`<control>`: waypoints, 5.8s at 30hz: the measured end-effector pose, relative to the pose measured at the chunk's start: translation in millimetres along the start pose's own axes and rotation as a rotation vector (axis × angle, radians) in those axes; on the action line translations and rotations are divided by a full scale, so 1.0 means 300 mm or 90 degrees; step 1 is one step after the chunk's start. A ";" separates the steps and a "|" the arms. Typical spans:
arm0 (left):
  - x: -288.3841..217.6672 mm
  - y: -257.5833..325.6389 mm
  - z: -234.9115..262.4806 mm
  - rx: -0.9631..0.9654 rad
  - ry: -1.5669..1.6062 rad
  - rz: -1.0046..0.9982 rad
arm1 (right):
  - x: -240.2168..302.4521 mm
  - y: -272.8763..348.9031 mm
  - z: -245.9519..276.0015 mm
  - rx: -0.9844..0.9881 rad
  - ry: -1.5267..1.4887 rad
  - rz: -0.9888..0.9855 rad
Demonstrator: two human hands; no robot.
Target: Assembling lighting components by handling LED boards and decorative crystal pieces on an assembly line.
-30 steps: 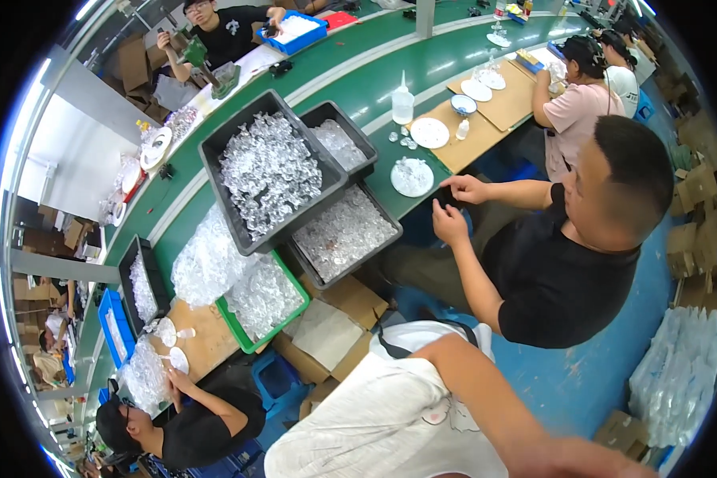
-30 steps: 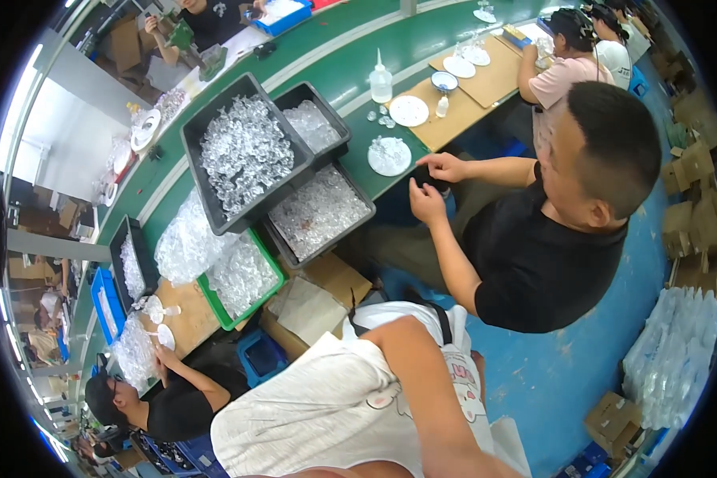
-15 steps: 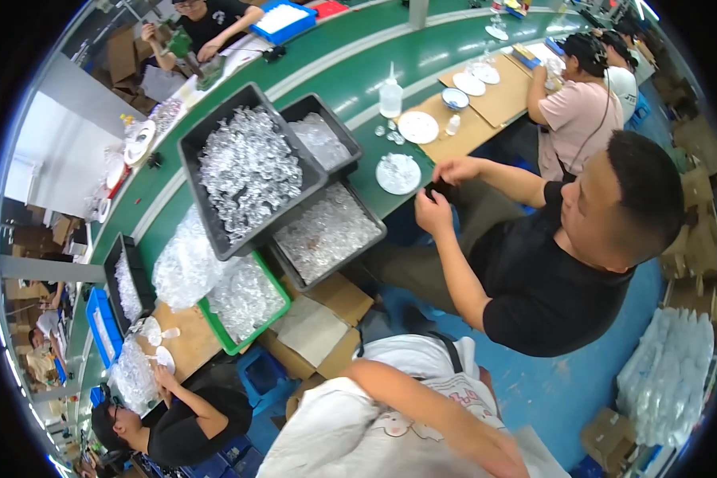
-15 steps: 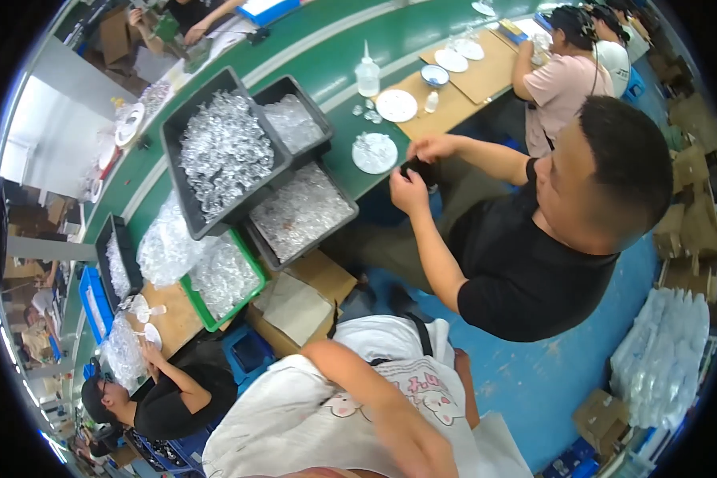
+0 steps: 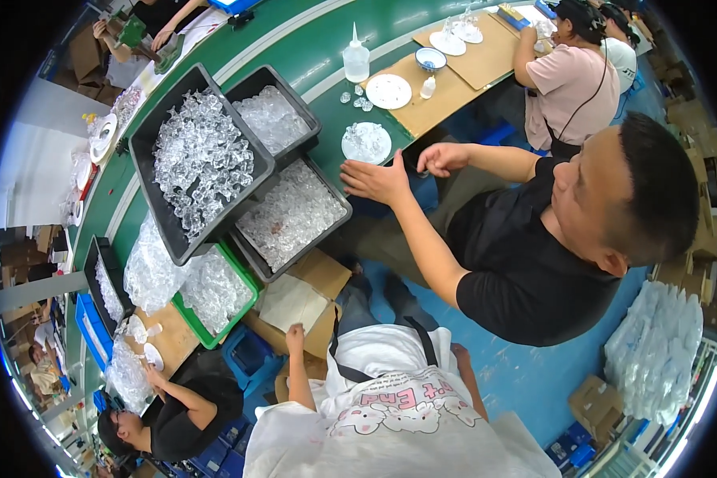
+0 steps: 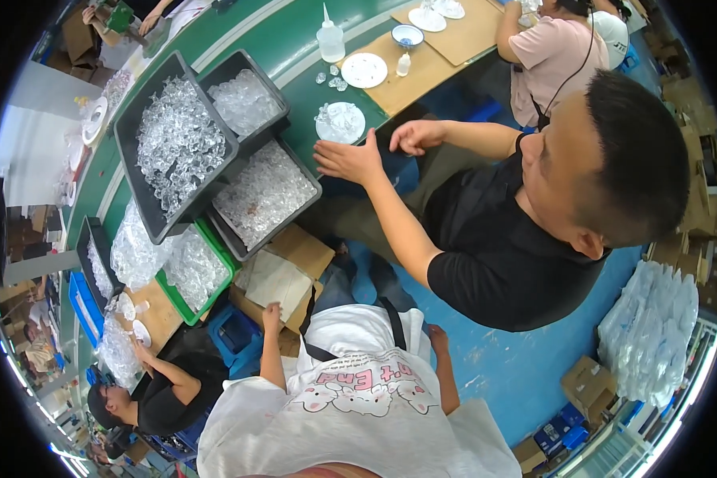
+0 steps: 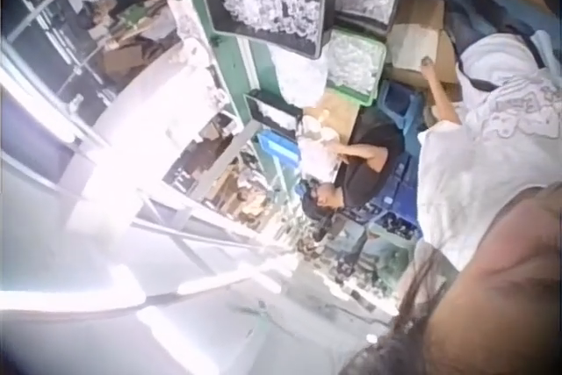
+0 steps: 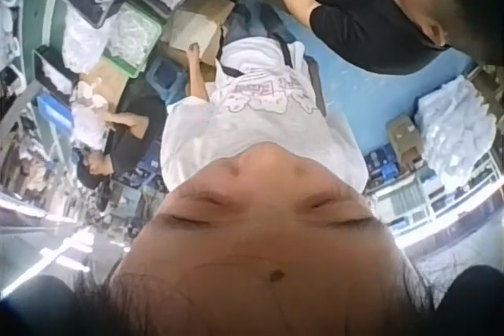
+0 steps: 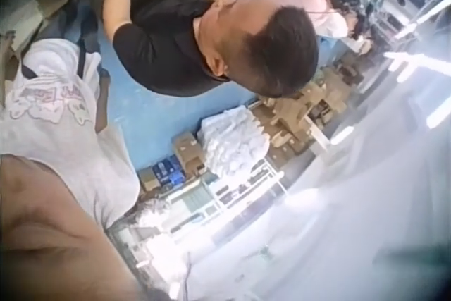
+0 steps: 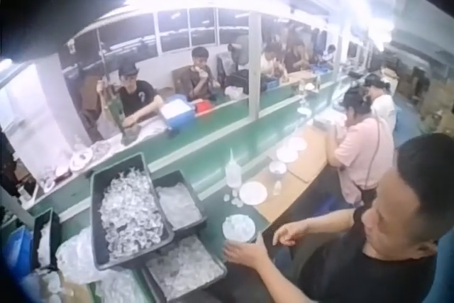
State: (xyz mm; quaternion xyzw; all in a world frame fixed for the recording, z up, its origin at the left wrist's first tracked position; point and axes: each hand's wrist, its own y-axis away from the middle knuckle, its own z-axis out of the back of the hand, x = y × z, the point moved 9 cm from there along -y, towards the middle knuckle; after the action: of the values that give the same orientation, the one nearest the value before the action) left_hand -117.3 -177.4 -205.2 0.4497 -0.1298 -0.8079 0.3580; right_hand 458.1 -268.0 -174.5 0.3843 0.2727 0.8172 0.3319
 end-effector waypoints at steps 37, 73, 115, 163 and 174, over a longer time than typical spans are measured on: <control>-0.175 0.008 -0.274 0.112 0.031 -0.004 | 0.057 -0.016 0.066 -0.047 -0.055 0.026; -0.270 -0.027 -0.305 0.139 -0.023 -0.049 | 0.079 0.002 0.074 -0.072 -0.054 0.016; -0.716 0.010 -0.245 0.168 0.042 -0.182 | 0.179 -0.033 0.058 -0.032 -0.294 -0.064; -1.325 -0.126 -0.150 -0.277 -0.414 -0.428 | 1.395 -0.209 0.259 0.036 -0.101 0.347; -1.318 -0.145 -0.165 -0.252 -0.425 -0.412 | 1.905 -0.599 0.124 0.066 -0.246 0.472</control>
State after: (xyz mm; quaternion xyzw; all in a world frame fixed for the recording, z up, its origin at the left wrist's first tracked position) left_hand 37.3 134.0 -5.7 0.1077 0.0648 -0.9863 0.1069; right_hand 271.1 282.1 -24.2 0.6188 0.0896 0.7794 0.0408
